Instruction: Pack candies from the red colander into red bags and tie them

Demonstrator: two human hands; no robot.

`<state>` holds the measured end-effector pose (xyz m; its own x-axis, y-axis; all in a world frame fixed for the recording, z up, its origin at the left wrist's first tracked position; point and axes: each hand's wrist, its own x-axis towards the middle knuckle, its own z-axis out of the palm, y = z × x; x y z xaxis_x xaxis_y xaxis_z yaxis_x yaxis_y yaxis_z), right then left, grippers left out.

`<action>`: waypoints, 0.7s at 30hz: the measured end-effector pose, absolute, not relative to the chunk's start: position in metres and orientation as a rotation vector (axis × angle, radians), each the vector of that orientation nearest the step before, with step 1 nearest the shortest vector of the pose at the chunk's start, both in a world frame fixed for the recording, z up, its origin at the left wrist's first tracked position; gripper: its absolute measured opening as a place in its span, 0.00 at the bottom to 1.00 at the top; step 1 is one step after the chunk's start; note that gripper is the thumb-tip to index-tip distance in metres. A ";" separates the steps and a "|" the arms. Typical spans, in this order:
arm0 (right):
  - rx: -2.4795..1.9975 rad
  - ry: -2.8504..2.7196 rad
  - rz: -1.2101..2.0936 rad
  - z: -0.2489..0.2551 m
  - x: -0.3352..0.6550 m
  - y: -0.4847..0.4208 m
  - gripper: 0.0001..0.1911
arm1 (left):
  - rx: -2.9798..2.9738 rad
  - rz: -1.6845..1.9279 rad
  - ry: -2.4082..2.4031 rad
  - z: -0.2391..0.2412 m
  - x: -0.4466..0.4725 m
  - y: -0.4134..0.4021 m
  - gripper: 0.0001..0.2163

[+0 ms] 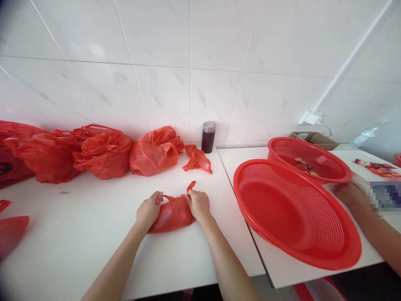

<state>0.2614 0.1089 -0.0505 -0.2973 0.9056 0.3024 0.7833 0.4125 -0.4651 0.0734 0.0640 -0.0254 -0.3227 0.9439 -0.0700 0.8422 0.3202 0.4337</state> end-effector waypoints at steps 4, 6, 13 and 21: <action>-1.460 -2.134 0.341 -0.054 0.257 0.119 0.17 | 1.629 0.367 2.308 -0.031 0.071 0.072 0.17; -1.459 -2.108 0.364 -0.055 0.255 0.122 0.15 | 1.660 0.356 2.324 -0.035 0.071 0.073 0.16; -1.391 -1.862 0.559 -0.061 0.254 0.119 0.14 | 1.695 0.468 2.304 -0.036 0.071 0.066 0.13; -1.169 -1.402 0.942 -0.057 0.259 0.125 0.17 | 1.566 0.809 2.143 -0.030 0.071 0.017 0.13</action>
